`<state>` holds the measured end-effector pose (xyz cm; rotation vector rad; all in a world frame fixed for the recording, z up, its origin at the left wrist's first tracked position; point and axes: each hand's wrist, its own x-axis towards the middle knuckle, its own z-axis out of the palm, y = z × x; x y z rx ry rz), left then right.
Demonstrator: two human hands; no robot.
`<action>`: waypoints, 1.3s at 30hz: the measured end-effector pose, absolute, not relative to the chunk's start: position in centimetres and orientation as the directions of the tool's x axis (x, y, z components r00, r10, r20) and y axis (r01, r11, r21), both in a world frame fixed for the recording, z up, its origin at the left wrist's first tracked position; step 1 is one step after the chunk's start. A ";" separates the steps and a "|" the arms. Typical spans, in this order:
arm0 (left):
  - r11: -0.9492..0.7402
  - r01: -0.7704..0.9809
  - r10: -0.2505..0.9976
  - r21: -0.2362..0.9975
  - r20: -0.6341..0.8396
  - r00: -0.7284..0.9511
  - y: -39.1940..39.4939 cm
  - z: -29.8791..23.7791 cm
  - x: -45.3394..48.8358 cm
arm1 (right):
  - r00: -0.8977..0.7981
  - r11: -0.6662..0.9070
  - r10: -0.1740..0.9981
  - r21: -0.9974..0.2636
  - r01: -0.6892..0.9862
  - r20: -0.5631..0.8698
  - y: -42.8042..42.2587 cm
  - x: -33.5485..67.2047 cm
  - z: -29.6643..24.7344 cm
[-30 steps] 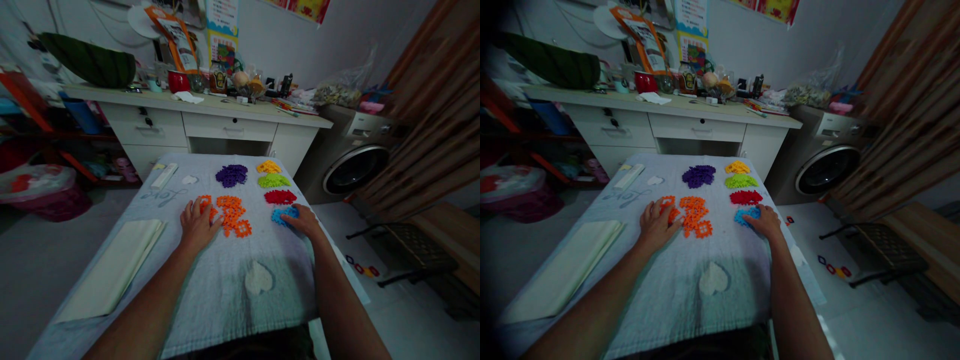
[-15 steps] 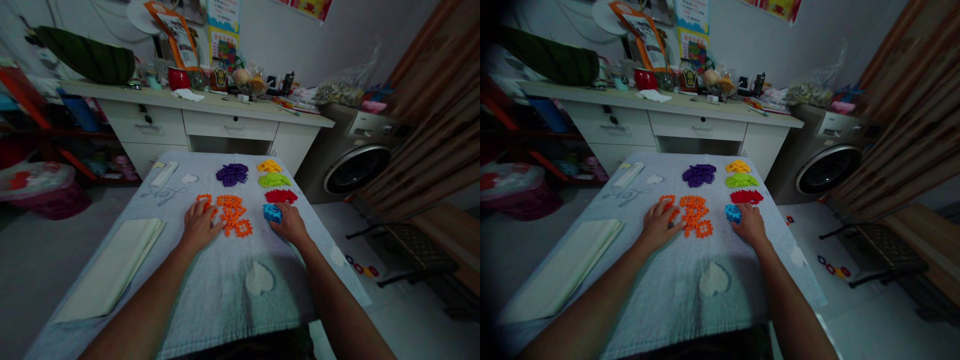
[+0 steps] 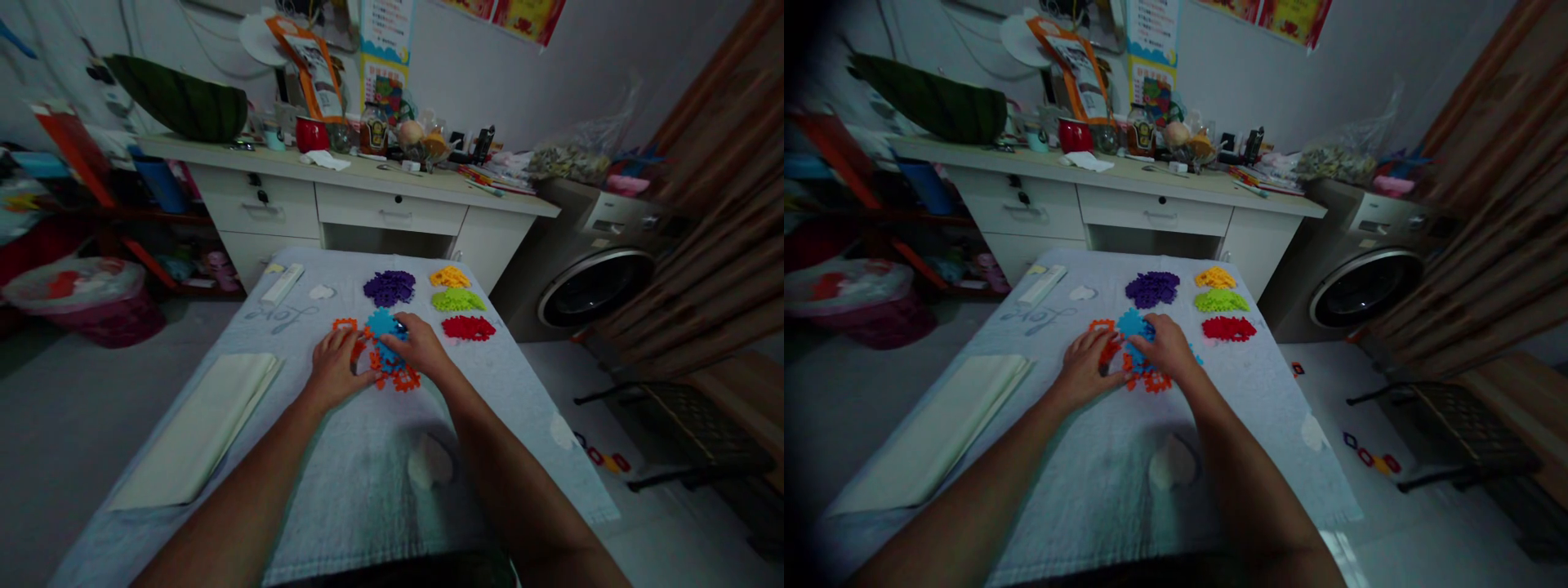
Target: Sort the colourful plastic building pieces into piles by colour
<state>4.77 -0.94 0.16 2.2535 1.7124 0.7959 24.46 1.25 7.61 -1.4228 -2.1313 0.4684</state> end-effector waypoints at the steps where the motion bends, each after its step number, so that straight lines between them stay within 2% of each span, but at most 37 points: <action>1: -0.316 0.811 0.933 0.492 0.316 0.172 -0.9 0.2 4.7 | -0.329 0.410 0.912 -0.592 0.694 0.246 1.3 23.8 7.5; 4: -0.318 0.757 0.923 0.571 0.368 0.111 -0.8 0.3 4.7 | -0.329 0.430 0.902 -0.662 0.614 0.280 1.2 23.8 7.3; 6: -0.313 0.732 0.923 0.605 0.376 0.084 -0.9 0.5 4.7 | -0.284 0.403 0.915 -0.657 0.637 0.287 1.0 25.3 7.4; 9: -0.343 0.736 0.918 0.584 0.376 0.129 -1.0 1.0 4.8 | -0.242 0.346 0.936 -0.551 0.759 0.255 0.5 28.6 7.6; 13: -0.363 0.771 0.919 0.523 0.339 0.202 -1.0 1.5 4.7 | -0.293 0.302 0.953 -0.363 0.881 0.081 -0.8 31.3 6.9; 17: -0.327 0.790 0.926 0.519 0.341 0.160 -1.0 1.8 4.3 | -0.320 0.306 0.947 -0.323 0.896 0.008 -1.5 30.9 5.4; 28: -0.220 0.796 0.940 0.564 0.339 0.019 0.4 1.0 2.1 | -0.318 0.294 0.948 -0.379 0.877 -0.002 -1.1 30.1 5.1; 35: -0.155 0.830 0.915 0.535 0.395 -0.084 0.5 0.4 1.8 | -0.251 0.308 0.951 -0.537 0.785 0.179 0.2 29.3 5.7; 39: -0.125 0.811 0.921 0.571 0.371 -0.119 0.5 0.3 1.9 | -0.233 0.332 0.943 -0.659 0.675 0.237 1.6 27.2 6.3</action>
